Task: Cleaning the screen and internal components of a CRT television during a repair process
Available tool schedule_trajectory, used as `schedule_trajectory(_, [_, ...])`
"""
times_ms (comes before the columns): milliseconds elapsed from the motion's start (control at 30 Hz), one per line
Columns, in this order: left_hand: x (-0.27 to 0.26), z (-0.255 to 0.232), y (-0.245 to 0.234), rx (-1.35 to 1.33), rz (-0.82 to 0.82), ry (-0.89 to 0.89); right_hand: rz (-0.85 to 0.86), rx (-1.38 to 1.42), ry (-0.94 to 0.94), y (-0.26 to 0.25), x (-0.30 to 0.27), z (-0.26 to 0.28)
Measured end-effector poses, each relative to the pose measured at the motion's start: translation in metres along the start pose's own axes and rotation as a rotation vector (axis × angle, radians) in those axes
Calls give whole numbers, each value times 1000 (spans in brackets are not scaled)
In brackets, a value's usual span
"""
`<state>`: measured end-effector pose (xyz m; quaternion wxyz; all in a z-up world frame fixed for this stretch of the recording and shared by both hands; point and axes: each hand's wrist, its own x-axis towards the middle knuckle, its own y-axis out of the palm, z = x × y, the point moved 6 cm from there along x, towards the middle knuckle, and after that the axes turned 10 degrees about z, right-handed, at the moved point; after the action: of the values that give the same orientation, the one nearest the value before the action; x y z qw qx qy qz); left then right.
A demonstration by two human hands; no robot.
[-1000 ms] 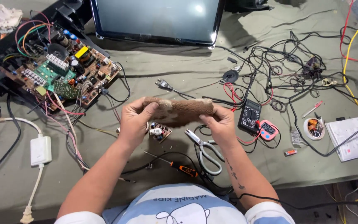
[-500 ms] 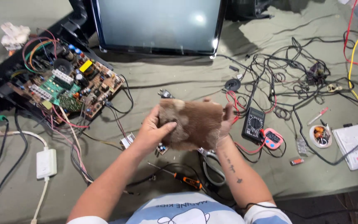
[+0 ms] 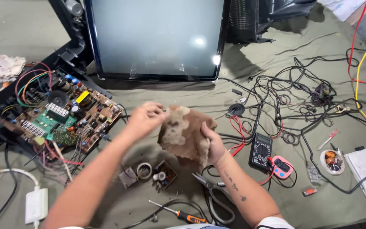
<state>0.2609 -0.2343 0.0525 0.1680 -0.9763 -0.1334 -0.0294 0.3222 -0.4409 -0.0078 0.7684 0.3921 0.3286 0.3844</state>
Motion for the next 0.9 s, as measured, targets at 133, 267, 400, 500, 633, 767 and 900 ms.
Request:
schedule_trajectory(133, [59,13,-54,459,17,-125,-103,-133,69,11,37,47])
schedule_trajectory(267, [111,9,-79,732,-32,-441,-121,-145,39,29,74,80])
schedule_trajectory(400, [153,22,-92,818,-105,-624,-168,-299,-127,38,129,132])
schedule_trajectory(500, [178,52,-89,873,-117,-758,-139,-378,-280,35,185,203])
schedule_trajectory(633, [192,82,-88,940,-109,-852,-148,-578,-658,60,233,288])
schedule_trajectory(767, [197,89,-88,944,-106,-870,-214,-1037,-730,33,262,287])
schedule_trajectory(900, [196,89,-89,998,-99,-902,-299,-2121,-850,76,325,177])
